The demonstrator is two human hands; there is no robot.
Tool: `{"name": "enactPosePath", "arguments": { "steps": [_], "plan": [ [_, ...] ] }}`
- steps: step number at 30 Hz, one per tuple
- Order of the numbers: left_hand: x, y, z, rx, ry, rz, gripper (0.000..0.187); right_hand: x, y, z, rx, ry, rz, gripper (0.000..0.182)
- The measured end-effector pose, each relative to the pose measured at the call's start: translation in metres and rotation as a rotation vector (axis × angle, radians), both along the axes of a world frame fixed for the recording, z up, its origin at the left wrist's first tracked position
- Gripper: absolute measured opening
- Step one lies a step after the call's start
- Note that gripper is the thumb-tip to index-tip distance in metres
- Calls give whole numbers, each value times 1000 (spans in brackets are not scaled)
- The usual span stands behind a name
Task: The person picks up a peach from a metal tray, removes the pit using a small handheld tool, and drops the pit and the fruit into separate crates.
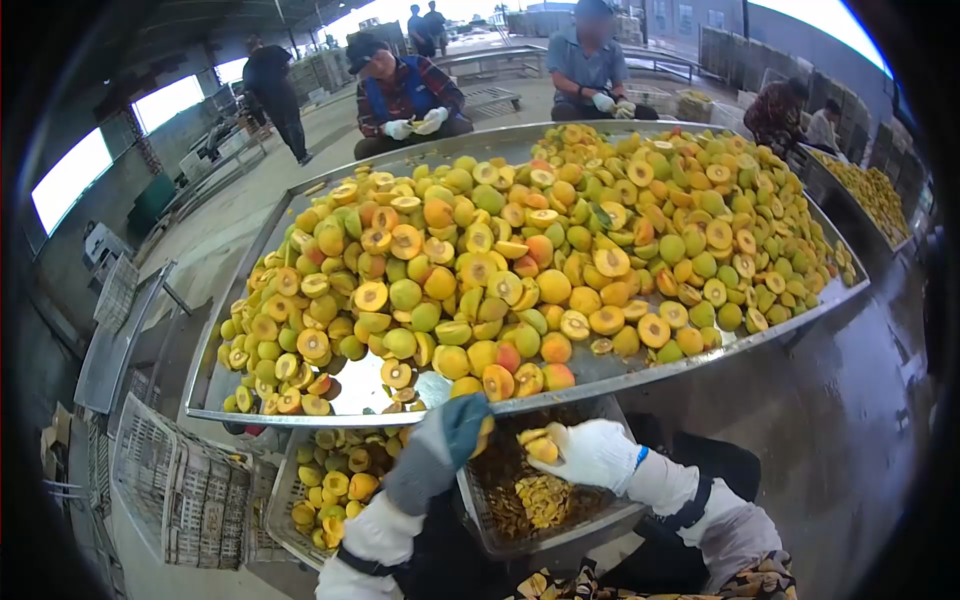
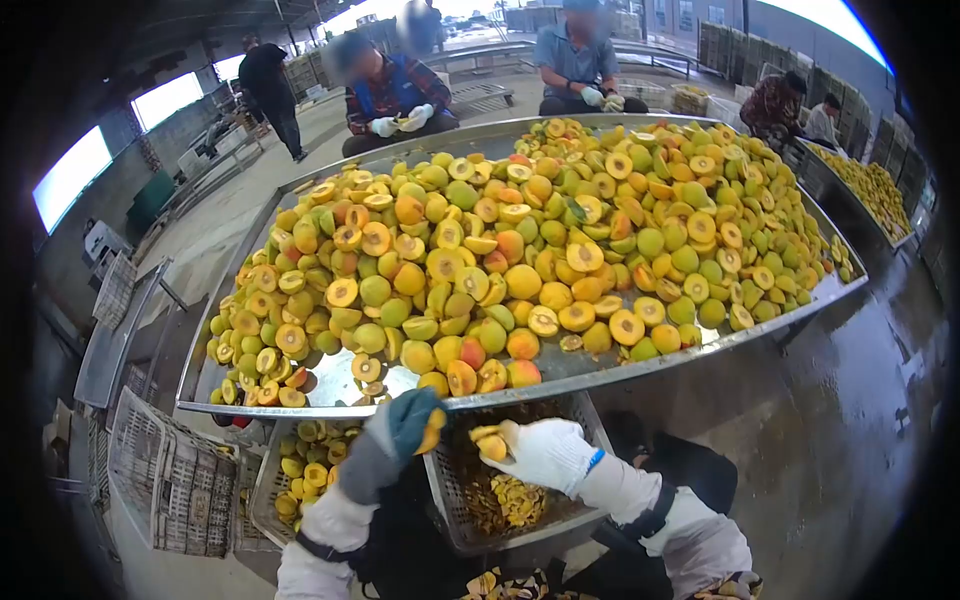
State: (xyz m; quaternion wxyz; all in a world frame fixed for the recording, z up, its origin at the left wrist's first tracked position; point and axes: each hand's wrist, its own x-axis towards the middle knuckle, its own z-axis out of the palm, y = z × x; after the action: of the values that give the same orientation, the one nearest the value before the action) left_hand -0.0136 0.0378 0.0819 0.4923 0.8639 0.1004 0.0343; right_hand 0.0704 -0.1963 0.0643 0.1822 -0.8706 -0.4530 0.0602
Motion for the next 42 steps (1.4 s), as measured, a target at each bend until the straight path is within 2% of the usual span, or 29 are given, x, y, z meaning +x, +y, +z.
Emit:
{"name": "enactPosePath", "arguments": {
  "steps": [3,5,7,9,10,12,15,16,17,19,21,23,25,27,28,29,31,33,34,35,37,38,41,42],
  "plan": [
    [-39,51,35,530,294,244,38,4,-6,-38,-260,139,-94,51],
    [-44,109,10,759,294,231,37,7,-18,-62,-335,167,-36,52],
    [-15,155,-15,790,-37,447,41,6,-12,-54,-487,265,-10,59],
    [36,176,1,769,-128,539,53,7,-8,-65,-531,278,28,61],
    [66,192,-7,725,-227,609,58,8,-5,-65,-539,294,34,61],
    [114,204,-2,607,-106,662,64,10,-1,-59,-571,337,52,60],
    [160,209,-36,613,-157,730,63,10,3,-55,-554,293,-10,58],
    [157,208,-49,564,-255,740,60,10,2,-56,-546,272,0,56],
    [149,207,-63,588,-270,676,58,7,3,-57,-559,305,4,56],
    [128,192,-59,634,-329,564,55,8,10,-54,-574,335,16,54],
    [109,152,-42,641,-144,416,46,5,12,-57,-563,318,94,55],
    [97,122,-53,908,-128,196,33,5,12,-59,-543,338,143,57],
    [91,122,-66,932,-472,166,30,7,13,-55,-544,335,138,59],
    [92,122,-53,792,-461,281,26,12,8,-71,-501,374,137,64],
    [92,121,-40,661,-432,283,29,11,3,-75,-446,293,124,56],
    [96,121,-39,573,-613,319,32,8,0,-75,-390,219,116,49],
    [102,126,-60,412,-741,336,33,11,4,-77,-445,261,110,49],
    [107,135,-76,314,-650,297,31,14,3,-79,-427,291,129,46],
    [103,133,-88,254,-577,273,29,19,-1,-81,-270,318,158,61],
    [108,137,-101,184,-612,302,28,20,3,-87,-406,355,175,59],
    [105,130,-86,113,-553,319,29,23,10,-68,-515,236,344,60],
    [105,129,-81,97,-516,332,29,13,13,-78,-406,271,33,57],
    [100,133,-84,-20,-435,321,26,16,28,-50,-156,421,-15,52],
    [100,134,-82,-120,-479,291,25,15,28,-59,-84,359,-19,47]
  ]
}}
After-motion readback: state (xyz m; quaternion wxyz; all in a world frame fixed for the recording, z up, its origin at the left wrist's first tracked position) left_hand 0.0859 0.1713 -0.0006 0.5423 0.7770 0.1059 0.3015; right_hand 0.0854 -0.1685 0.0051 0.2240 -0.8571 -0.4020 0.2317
